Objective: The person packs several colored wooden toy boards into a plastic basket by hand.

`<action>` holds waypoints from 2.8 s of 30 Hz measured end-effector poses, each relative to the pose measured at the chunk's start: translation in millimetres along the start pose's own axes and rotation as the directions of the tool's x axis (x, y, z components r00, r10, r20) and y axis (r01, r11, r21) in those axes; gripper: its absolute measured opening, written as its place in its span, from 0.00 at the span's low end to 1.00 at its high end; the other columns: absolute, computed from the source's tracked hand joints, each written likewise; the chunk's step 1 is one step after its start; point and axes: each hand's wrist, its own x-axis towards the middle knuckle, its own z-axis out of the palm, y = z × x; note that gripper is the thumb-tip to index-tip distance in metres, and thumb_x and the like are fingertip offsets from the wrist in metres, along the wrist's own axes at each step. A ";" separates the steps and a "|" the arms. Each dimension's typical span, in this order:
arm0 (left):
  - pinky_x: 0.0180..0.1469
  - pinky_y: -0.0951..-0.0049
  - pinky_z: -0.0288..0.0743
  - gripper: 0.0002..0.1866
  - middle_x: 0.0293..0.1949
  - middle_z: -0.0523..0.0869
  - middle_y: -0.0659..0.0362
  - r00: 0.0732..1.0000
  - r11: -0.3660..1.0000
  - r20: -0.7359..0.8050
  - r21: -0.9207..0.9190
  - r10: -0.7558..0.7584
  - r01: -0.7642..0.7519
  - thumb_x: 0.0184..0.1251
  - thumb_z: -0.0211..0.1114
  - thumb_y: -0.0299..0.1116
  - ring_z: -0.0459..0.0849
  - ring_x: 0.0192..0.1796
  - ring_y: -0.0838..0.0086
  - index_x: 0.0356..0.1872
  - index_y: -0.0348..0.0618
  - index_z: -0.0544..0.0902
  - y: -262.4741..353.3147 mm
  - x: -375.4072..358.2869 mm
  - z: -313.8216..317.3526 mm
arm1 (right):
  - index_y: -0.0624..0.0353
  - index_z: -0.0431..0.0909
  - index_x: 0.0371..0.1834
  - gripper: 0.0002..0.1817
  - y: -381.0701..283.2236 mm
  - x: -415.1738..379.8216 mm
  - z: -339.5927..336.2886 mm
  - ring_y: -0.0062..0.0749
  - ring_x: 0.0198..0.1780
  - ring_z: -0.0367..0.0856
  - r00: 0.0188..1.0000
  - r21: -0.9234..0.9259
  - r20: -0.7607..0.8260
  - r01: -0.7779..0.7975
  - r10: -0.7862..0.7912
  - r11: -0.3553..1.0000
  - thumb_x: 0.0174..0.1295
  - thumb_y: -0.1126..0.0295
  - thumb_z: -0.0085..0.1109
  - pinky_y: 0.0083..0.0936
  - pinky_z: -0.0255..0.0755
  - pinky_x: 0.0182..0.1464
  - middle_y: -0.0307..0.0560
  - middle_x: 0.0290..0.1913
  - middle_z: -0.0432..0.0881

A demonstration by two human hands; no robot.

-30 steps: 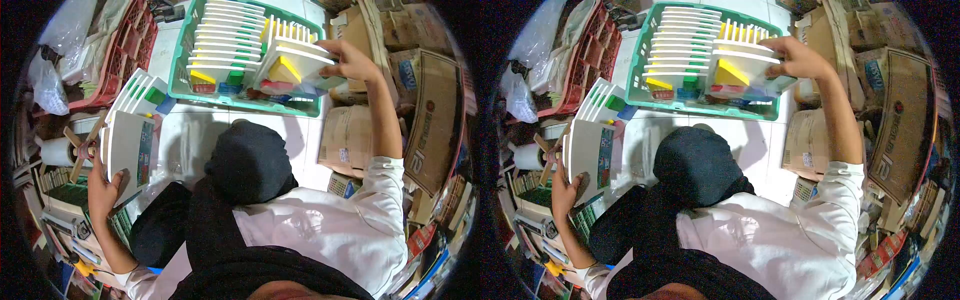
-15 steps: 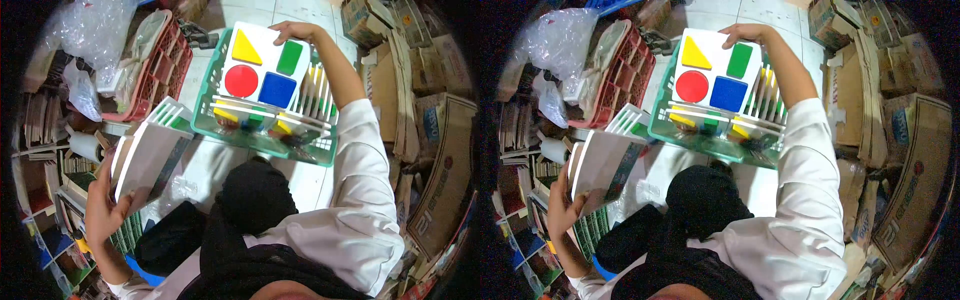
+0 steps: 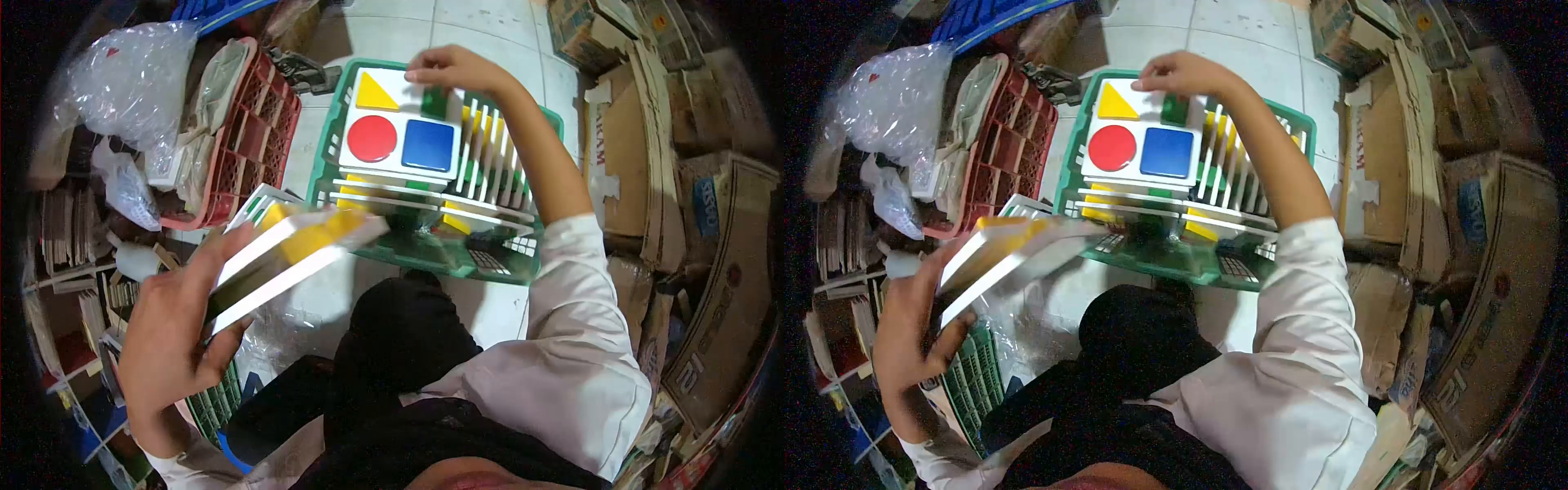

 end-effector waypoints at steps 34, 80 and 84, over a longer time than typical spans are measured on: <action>0.64 0.31 0.46 0.55 0.63 0.61 0.29 0.853 0.957 -0.441 0.064 0.280 -0.282 0.34 0.79 0.40 0.57 0.71 0.44 0.68 0.37 0.58 48.7 232.2 276.0 | 0.66 0.65 0.57 0.32 117.2 -162.8 -11.9 0.27 0.41 0.78 0.588 0.626 -0.558 -0.165 0.585 0.763 0.55 0.61 0.67 0.18 0.73 0.46 0.51 0.43 0.77; 0.49 0.57 0.74 0.37 0.42 0.82 0.43 0.894 0.955 -0.339 -0.149 -0.292 0.256 0.44 0.75 0.43 0.81 0.46 0.49 0.58 0.42 0.71 -331.3 -3.4 268.6 | 0.51 0.74 0.44 0.15 -102.9 17.8 353.8 0.44 0.39 0.81 0.475 -0.207 0.501 0.878 -0.724 0.432 0.52 0.67 0.60 0.38 0.76 0.36 0.47 0.37 0.81; 0.45 0.58 0.75 0.36 0.41 0.83 0.44 0.797 0.788 -0.070 -0.223 -0.600 0.574 0.41 0.76 0.45 0.83 0.44 0.52 0.54 0.43 0.75 -294.6 7.7 233.0 | 0.50 0.74 0.48 0.30 -150.0 -40.7 245.8 0.44 0.42 0.82 0.844 -0.220 0.258 0.525 -0.470 0.822 0.40 0.60 0.75 0.36 0.75 0.45 0.47 0.41 0.82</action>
